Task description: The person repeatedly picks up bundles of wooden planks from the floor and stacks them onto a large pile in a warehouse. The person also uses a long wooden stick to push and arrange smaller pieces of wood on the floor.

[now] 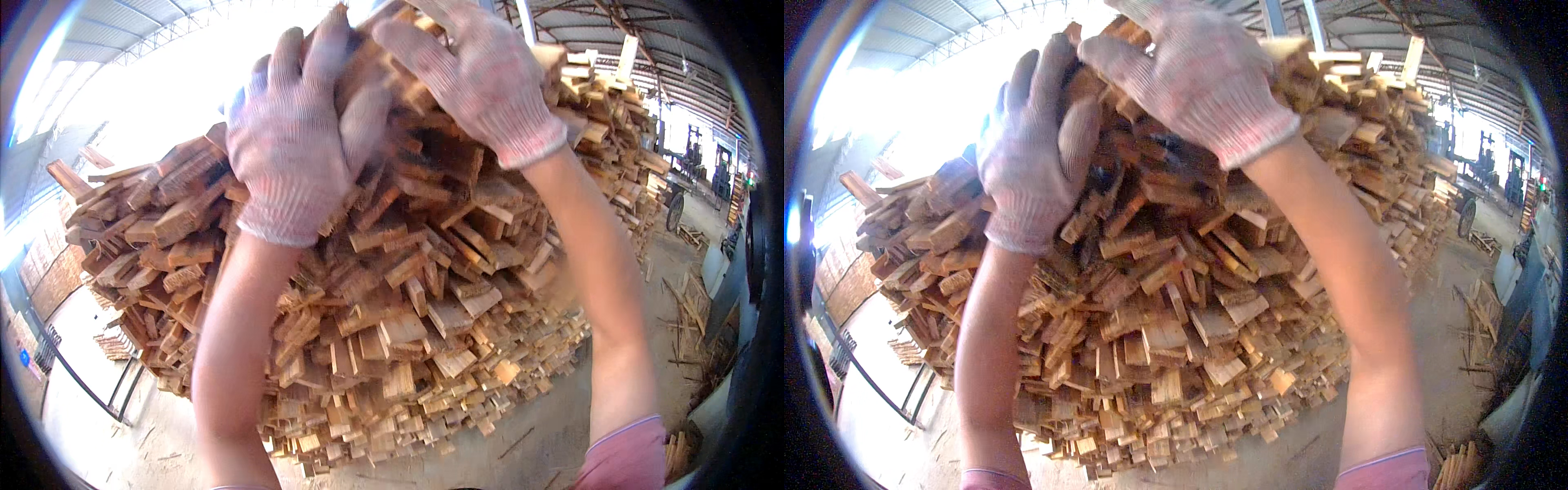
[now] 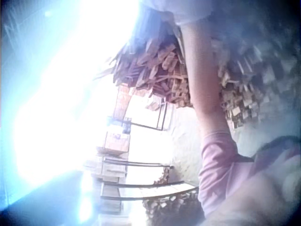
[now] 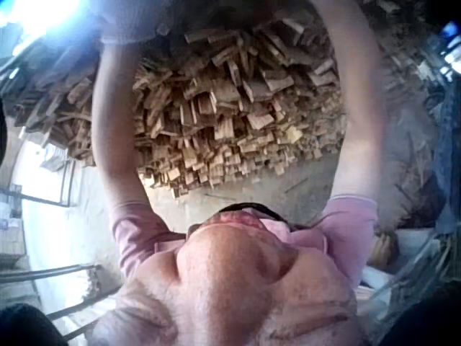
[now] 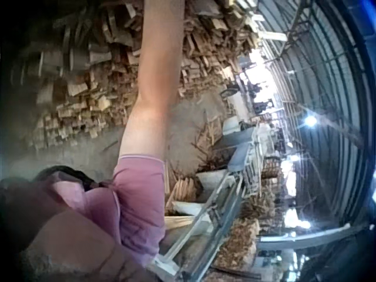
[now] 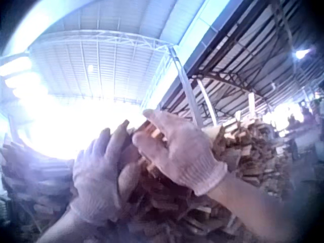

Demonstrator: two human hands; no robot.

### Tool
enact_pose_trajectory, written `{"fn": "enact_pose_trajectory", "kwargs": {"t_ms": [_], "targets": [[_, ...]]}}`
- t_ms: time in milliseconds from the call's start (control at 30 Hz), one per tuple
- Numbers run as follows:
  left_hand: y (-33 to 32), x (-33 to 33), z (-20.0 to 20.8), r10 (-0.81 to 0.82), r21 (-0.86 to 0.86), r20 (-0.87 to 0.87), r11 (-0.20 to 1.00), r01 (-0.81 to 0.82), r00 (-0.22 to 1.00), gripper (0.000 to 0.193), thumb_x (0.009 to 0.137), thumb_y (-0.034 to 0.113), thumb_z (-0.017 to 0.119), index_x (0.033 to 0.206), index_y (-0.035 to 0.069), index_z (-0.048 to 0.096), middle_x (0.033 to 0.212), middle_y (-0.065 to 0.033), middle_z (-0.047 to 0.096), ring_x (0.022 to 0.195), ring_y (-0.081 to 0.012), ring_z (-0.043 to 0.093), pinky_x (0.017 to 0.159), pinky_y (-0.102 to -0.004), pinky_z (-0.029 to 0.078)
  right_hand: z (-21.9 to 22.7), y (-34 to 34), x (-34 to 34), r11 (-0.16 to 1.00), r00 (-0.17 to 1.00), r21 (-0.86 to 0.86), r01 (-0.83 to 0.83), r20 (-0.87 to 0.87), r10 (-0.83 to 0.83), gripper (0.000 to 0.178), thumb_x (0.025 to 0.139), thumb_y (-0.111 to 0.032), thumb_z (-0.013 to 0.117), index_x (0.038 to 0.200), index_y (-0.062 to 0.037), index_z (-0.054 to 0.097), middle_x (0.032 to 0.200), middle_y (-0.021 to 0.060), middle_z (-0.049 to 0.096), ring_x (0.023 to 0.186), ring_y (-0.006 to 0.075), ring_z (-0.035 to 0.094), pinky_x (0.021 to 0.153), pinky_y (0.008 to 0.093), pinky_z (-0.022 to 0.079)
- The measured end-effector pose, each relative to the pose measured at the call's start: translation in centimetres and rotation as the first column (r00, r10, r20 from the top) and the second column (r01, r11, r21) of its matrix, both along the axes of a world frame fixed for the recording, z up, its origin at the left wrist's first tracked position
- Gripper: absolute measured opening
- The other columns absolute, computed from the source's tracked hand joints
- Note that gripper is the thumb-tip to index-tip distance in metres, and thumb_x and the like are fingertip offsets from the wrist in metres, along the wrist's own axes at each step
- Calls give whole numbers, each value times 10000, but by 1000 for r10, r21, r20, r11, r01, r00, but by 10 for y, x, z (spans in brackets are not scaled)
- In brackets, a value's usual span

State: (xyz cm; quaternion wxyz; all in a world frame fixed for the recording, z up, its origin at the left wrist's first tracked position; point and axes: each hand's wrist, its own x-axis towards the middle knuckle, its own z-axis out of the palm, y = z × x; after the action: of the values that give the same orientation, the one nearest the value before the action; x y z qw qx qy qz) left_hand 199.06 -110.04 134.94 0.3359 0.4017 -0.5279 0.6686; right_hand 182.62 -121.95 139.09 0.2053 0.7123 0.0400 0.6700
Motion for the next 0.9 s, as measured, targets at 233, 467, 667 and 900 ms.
{"fn": "enact_pose_trajectory", "kwargs": {"t_ms": [233,467,667,900], "targets": [[-36,12,9,235,83,-125,971,-226,964,608,1007,489,532,1510,160,442,1389,-182,553,1205,-412,589,971,-535,497,9,-26,30,924,929,127,361,-130,-345,654,1042,-522,459,1392,24,545,1423,219,586,1282,362,597,1100,419,485],[-27,7,3,227,20,-79,974,-226,971,669,991,554,544,1533,176,438,1492,-174,491,1354,-403,488,1067,-535,444,-10,-34,-77,988,973,-58,145,192,-132,667,1014,-536,571,1438,-22,551,1393,236,608,1325,387,564,1127,456,460],[-42,2,5,246,-2,148,969,-248,958,708,934,529,639,1519,178,451,1499,-148,466,1337,-388,485,1080,-521,429,-13,-60,-38,685,683,13,728,69,-727,847,999,-685,425,1571,-64,360,1526,245,461,1412,359,456,1102,423,476],[-44,4,3,440,-1,84,897,-442,894,767,922,578,637,1546,195,411,1542,-149,411,1359,-387,470,1083,-533,433,-8,-100,1,805,808,80,588,-91,-582,815,941,-544,614,1552,-58,380,1582,242,367,1457,385,350,1193,452,331]]}}
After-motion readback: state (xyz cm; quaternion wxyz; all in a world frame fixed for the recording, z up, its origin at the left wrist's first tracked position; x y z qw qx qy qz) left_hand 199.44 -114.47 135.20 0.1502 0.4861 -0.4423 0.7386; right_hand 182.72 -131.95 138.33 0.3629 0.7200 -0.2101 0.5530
